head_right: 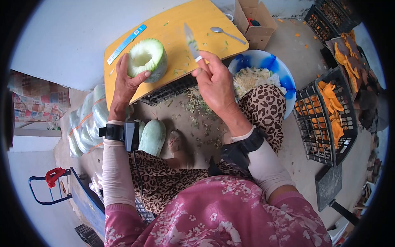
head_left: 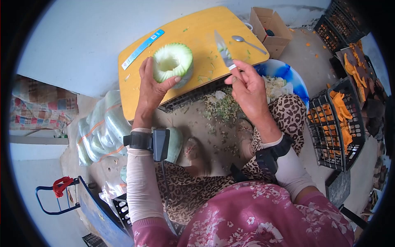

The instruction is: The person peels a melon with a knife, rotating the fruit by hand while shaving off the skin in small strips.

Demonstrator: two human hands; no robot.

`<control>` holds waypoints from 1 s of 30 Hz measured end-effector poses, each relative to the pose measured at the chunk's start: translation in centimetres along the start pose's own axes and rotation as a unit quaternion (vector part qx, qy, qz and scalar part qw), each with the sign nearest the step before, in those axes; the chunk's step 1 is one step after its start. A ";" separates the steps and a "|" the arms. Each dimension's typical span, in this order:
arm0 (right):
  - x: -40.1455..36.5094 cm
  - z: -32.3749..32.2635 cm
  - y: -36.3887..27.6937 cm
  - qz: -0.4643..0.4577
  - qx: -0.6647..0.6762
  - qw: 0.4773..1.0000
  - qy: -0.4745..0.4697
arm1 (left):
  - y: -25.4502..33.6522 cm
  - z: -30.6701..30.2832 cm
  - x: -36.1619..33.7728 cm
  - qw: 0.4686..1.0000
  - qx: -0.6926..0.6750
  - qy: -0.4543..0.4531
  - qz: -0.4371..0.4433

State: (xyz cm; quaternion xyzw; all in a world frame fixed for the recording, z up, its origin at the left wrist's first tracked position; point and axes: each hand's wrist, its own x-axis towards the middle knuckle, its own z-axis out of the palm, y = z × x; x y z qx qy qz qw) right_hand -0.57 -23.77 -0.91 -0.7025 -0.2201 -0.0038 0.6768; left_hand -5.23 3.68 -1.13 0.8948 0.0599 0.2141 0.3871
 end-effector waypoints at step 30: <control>-3.3 1.5 1.5 -0.051 -0.092 0.990 -0.093 | 0.3 0.2 0.0 0.999 0.040 -0.009 -0.031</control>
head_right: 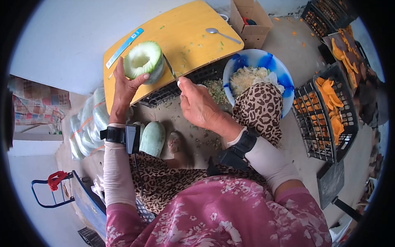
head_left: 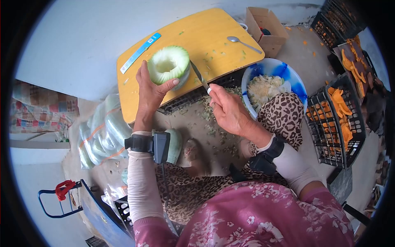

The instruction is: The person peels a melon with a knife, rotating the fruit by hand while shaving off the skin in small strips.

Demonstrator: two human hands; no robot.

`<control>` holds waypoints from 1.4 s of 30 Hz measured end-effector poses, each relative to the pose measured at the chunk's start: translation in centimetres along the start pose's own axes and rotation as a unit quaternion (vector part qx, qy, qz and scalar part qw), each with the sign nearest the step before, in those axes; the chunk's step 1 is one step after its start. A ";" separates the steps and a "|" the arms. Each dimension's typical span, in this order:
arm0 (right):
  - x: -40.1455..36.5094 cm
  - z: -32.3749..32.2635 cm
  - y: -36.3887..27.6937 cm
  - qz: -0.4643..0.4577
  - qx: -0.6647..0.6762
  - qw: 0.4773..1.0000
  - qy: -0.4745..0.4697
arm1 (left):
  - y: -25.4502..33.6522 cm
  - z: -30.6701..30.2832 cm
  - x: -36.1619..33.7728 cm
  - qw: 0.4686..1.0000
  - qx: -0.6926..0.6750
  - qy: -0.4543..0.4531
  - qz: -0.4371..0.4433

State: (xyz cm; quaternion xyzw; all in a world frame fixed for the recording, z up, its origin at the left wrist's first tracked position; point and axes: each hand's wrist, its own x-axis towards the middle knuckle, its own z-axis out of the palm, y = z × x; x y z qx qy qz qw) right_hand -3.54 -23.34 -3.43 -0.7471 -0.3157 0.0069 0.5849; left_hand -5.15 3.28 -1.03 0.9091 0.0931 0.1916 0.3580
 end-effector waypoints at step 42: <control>0.6 -0.9 -6.0 -0.056 -0.081 0.994 -0.054 | 1.6 -0.1 -0.2 0.998 -0.062 -0.003 0.007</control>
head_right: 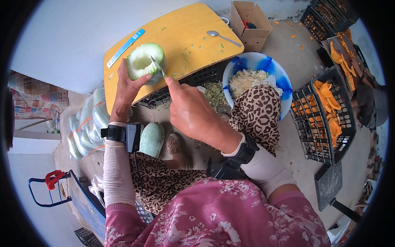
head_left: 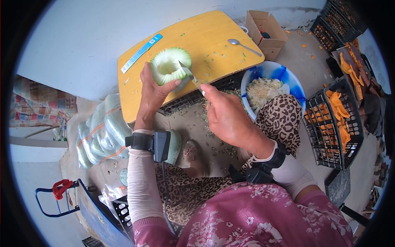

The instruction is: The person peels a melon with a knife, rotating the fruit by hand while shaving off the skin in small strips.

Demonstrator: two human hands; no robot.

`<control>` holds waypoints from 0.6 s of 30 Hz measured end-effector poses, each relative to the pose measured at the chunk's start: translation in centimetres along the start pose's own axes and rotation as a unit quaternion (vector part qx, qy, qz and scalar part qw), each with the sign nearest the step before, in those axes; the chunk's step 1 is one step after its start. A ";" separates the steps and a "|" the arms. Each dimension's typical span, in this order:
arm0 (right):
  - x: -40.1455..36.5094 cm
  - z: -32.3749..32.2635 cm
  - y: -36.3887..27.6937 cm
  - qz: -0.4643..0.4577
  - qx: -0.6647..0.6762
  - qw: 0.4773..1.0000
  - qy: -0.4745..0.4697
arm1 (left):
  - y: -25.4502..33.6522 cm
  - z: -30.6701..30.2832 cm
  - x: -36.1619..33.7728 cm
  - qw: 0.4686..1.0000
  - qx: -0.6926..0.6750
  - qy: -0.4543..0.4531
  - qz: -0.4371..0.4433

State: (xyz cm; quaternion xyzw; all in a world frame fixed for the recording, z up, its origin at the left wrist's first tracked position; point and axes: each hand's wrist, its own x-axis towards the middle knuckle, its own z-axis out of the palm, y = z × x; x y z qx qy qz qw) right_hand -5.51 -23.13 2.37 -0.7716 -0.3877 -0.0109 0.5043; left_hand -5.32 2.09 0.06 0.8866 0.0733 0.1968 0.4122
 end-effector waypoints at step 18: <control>4.1 2.5 0.8 -0.023 -0.057 0.998 0.001 | -1.4 -0.2 0.2 1.000 0.007 0.019 0.005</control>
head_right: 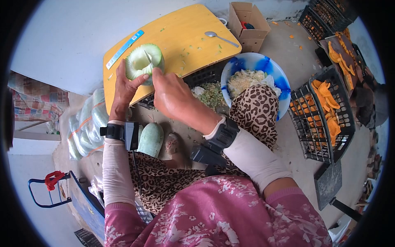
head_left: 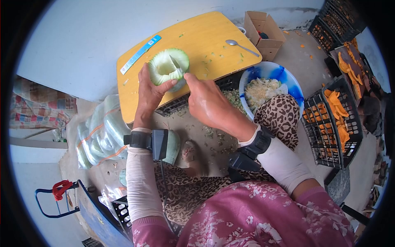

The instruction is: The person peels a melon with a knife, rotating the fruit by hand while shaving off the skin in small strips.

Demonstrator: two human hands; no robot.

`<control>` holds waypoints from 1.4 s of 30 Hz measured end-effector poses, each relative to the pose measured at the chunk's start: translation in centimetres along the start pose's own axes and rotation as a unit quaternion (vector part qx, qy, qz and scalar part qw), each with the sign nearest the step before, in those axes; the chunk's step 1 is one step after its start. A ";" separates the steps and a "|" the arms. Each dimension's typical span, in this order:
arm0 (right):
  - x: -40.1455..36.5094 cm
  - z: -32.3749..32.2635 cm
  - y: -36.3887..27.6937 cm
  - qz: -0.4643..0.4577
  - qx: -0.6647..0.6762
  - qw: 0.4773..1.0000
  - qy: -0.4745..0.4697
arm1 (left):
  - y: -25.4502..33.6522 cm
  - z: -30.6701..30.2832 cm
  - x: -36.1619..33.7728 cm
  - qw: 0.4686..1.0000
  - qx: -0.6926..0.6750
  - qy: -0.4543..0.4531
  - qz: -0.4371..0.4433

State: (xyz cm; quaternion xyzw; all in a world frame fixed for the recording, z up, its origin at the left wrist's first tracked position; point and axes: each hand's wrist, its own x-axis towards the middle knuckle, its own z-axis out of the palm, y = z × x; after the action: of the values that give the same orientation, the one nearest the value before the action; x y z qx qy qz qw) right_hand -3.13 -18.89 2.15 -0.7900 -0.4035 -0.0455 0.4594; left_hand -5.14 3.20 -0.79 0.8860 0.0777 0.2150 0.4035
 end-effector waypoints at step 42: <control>-1.6 -0.3 1.6 -0.024 0.123 0.991 0.046 | 1.1 -1.5 -0.1 0.989 -0.115 -0.021 -0.087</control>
State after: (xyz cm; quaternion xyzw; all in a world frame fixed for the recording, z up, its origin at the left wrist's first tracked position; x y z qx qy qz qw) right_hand -3.03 -20.51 0.57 -0.7149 -0.4029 -0.0428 0.5699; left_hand -5.91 3.49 0.89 0.8281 0.1206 0.1676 0.5212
